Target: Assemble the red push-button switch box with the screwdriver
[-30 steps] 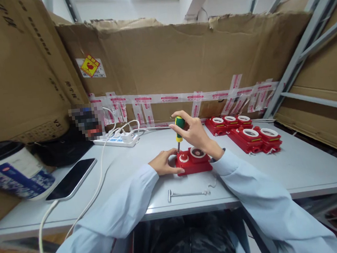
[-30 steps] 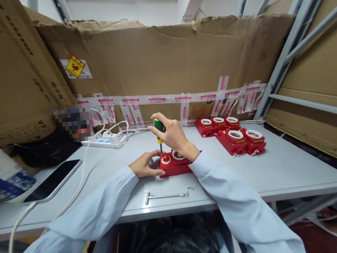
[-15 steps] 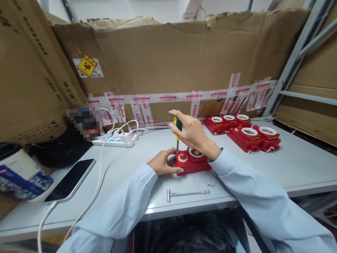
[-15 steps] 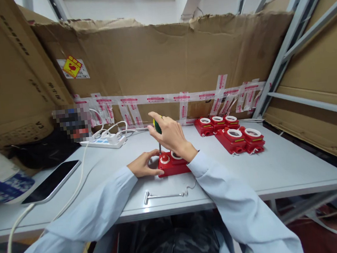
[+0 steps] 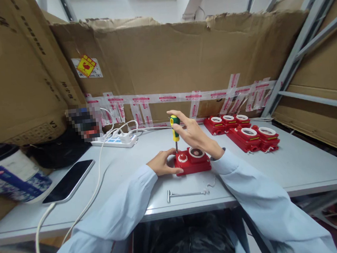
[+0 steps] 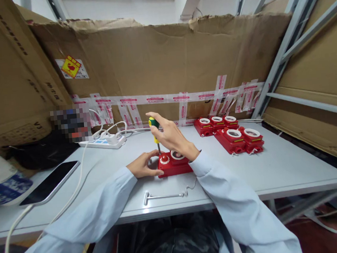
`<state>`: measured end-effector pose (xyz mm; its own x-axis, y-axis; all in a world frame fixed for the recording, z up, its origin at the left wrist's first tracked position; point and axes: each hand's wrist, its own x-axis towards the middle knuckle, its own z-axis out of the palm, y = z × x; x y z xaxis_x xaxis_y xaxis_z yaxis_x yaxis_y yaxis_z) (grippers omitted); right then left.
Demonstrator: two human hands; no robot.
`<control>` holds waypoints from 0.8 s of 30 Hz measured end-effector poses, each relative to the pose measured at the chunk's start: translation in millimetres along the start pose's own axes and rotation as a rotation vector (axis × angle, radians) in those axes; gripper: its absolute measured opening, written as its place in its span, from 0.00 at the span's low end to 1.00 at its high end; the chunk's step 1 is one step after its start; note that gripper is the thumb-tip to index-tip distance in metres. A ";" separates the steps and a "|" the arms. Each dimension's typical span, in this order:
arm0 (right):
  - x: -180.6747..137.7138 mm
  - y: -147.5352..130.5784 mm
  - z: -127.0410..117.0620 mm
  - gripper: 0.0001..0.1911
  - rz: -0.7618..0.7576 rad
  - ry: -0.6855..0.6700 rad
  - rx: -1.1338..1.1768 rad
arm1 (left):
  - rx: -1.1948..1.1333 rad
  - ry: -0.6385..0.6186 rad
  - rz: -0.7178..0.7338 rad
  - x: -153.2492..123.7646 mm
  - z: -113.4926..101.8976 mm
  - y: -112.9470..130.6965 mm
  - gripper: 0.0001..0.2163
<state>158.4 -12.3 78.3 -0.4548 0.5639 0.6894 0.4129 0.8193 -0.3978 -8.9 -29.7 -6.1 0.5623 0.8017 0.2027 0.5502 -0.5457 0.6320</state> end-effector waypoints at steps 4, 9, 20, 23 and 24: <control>-0.7 -0.1 -5.4 0.16 0.022 0.000 0.082 | -0.007 -0.007 0.016 0.1 -0.4 1.0 0.29; -1.1 2.7 -2.1 0.19 0.062 0.153 -0.252 | -0.018 -0.007 -0.013 -0.2 -0.2 -0.3 0.30; -3.1 1.1 -4.3 0.19 0.037 0.137 -0.210 | 0.005 -0.021 -0.012 0.4 -0.5 -1.2 0.30; -2.8 0.8 -6.4 0.21 -0.019 -0.012 0.011 | 0.009 -0.014 -0.013 0.4 -0.3 -1.0 0.30; -2.5 0.8 -6.5 0.20 -0.024 -0.042 0.068 | 0.008 -0.011 -0.015 0.3 -0.2 -1.0 0.30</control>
<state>165.0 -13.7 80.3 -0.4972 0.5468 0.6736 0.3477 0.8369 -0.4227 -9.4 -28.9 -6.5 0.5604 0.8074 0.1849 0.5638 -0.5353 0.6290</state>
